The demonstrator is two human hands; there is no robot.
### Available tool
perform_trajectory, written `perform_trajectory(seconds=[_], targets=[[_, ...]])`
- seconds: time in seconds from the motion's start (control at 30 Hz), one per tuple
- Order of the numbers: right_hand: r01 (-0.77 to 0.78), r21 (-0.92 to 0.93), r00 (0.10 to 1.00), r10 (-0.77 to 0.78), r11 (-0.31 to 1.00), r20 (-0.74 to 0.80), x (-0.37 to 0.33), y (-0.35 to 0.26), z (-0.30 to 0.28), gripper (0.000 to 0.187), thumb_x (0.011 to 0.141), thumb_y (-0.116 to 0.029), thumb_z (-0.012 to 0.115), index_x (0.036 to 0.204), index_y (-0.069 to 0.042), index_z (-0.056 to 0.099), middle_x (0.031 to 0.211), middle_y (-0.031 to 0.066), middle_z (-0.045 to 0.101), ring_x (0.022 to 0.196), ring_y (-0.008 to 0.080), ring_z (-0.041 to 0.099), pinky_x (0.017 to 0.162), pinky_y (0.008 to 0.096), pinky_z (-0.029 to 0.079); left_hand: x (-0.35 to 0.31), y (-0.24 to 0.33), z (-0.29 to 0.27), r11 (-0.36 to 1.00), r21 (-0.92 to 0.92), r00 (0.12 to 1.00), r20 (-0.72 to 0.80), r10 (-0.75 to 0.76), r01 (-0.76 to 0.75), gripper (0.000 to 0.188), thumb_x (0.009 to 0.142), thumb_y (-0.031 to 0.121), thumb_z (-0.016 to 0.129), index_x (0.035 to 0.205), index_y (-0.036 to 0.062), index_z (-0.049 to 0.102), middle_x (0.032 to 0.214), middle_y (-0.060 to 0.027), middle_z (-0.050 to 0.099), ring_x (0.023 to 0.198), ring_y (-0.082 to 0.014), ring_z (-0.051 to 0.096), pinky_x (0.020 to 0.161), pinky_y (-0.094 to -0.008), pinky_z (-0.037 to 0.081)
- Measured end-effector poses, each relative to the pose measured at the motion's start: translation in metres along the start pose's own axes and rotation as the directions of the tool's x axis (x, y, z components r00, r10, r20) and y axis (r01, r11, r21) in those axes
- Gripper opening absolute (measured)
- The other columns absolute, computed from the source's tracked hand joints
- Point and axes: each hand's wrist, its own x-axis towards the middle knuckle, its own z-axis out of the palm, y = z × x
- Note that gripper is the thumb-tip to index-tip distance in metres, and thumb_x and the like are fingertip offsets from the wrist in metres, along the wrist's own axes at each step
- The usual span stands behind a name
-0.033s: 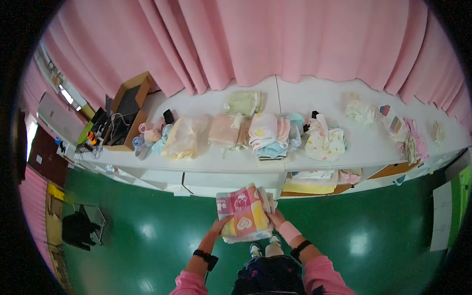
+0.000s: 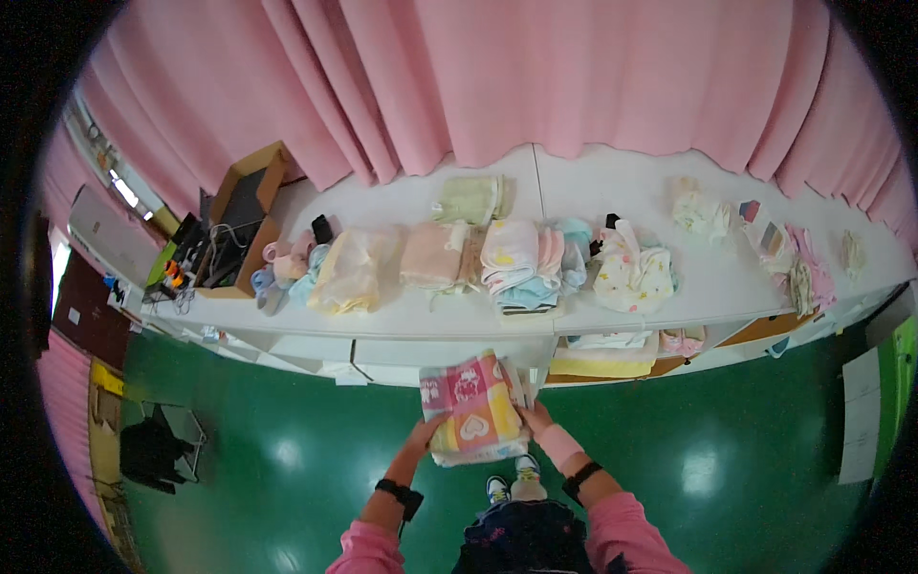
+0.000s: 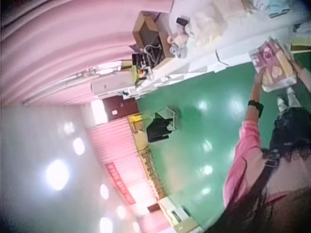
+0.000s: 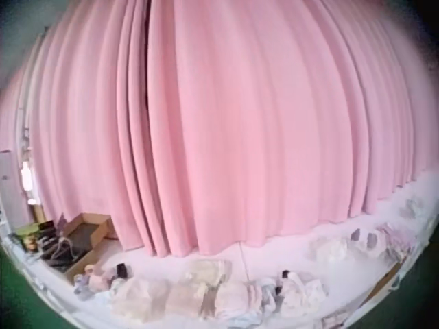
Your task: Sorting and organizing different pieces of clothing on shelves.
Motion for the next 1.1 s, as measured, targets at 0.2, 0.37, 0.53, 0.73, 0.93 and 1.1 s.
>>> perform_trajectory(seconds=[0.2, 0.37, 0.53, 0.73, 0.93, 1.1], targets=[[0.357, -0.055, 0.925, -0.362, 0.932, -0.115, 0.168, 0.010, -0.005, 0.052, 0.073, -0.011, 0.060, 0.117, -0.001, 0.035, 0.112, 0.0159, 0.048, 0.100, 0.0258, 0.050, 0.082, 0.0362, 0.043, 0.185, 0.034, -0.021, 0.975, -0.082, 0.978, 0.017, 0.209, -0.207, 0.065, 0.063, 0.025, 0.073, 0.114, -0.0017, 0.041, 0.099, -0.0112, 0.055, 0.095, -0.0218, 0.051, 0.079, -0.0325, 0.043], [0.128, -0.859, 0.676, -0.677, 0.495, -0.289, 0.255, 0.071, -0.054, 0.063, 0.071, -0.022, 0.060, 0.123, -0.004, 0.030, 0.123, 0.0227, 0.034, 0.113, 0.0342, 0.035, 0.093, 0.0432, 0.032, 0.274, 0.001, 0.009, 0.808, 0.359, 0.875, 0.060, 0.480, -0.468, 0.066, 0.064, 0.023, 0.072, 0.116, -0.0004, 0.038, 0.102, -0.0128, 0.052, 0.098, -0.0251, 0.048, 0.086, -0.0336, 0.038], [0.184, -0.786, 0.651, -0.672, 0.591, -0.352, 0.301, 0.080, -0.039, 0.055, 0.073, -0.026, 0.056, 0.120, -0.007, 0.035, 0.121, 0.0221, 0.037, 0.112, 0.0370, 0.035, 0.090, 0.0432, 0.034, 0.311, -0.018, 0.005, 0.790, 0.412, 0.885, 0.102, 0.455, -0.454, 0.068, 0.066, 0.021, 0.070, 0.119, 0.0002, 0.034, 0.108, -0.0132, 0.047, 0.103, -0.0250, 0.044, 0.089, -0.0343, 0.035], [0.110, -0.808, 0.692, -0.629, 0.578, -0.356, 0.305, 0.073, -0.033, 0.051, 0.074, -0.025, 0.055, 0.118, -0.007, 0.038, 0.118, 0.0211, 0.040, 0.109, 0.0361, 0.038, 0.087, 0.0427, 0.036, 0.328, -0.040, 0.001, 0.796, 0.434, 0.904, 0.138, 0.405, -0.423, 0.070, 0.068, 0.019, 0.069, 0.122, 0.0008, 0.029, 0.115, -0.0136, 0.042, 0.109, -0.0249, 0.039, 0.092, -0.0352, 0.032], [0.083, -0.845, 0.712, -0.625, 0.529, -0.321, 0.273, 0.050, -0.048, 0.047, 0.074, -0.025, 0.055, 0.116, -0.007, 0.040, 0.115, 0.0200, 0.043, 0.105, 0.0353, 0.042, 0.085, 0.0422, 0.038, 0.340, -0.049, 0.027, 0.774, 0.445, 0.893, 0.226, 0.389, -0.450, 0.073, 0.069, 0.018, 0.067, 0.125, 0.0014, 0.023, 0.122, -0.0141, 0.036, 0.115, -0.0248, 0.035, 0.095, -0.0361, 0.029], [0.204, -0.789, 0.829, -0.531, 0.580, -0.177, 0.180, 0.027, 0.016, 0.044, 0.075, -0.024, 0.054, 0.114, -0.007, 0.042, 0.112, 0.0191, 0.046, 0.103, 0.0346, 0.045, 0.083, 0.0417, 0.039, 0.320, -0.035, -0.074, 0.648, 0.559, 0.838, 0.179, 0.515, -0.517, 0.075, 0.071, 0.016, 0.065, 0.128, 0.0019, 0.019, 0.128, -0.0145, 0.032, 0.120, -0.0248, 0.031, 0.098, -0.0369, 0.026]])
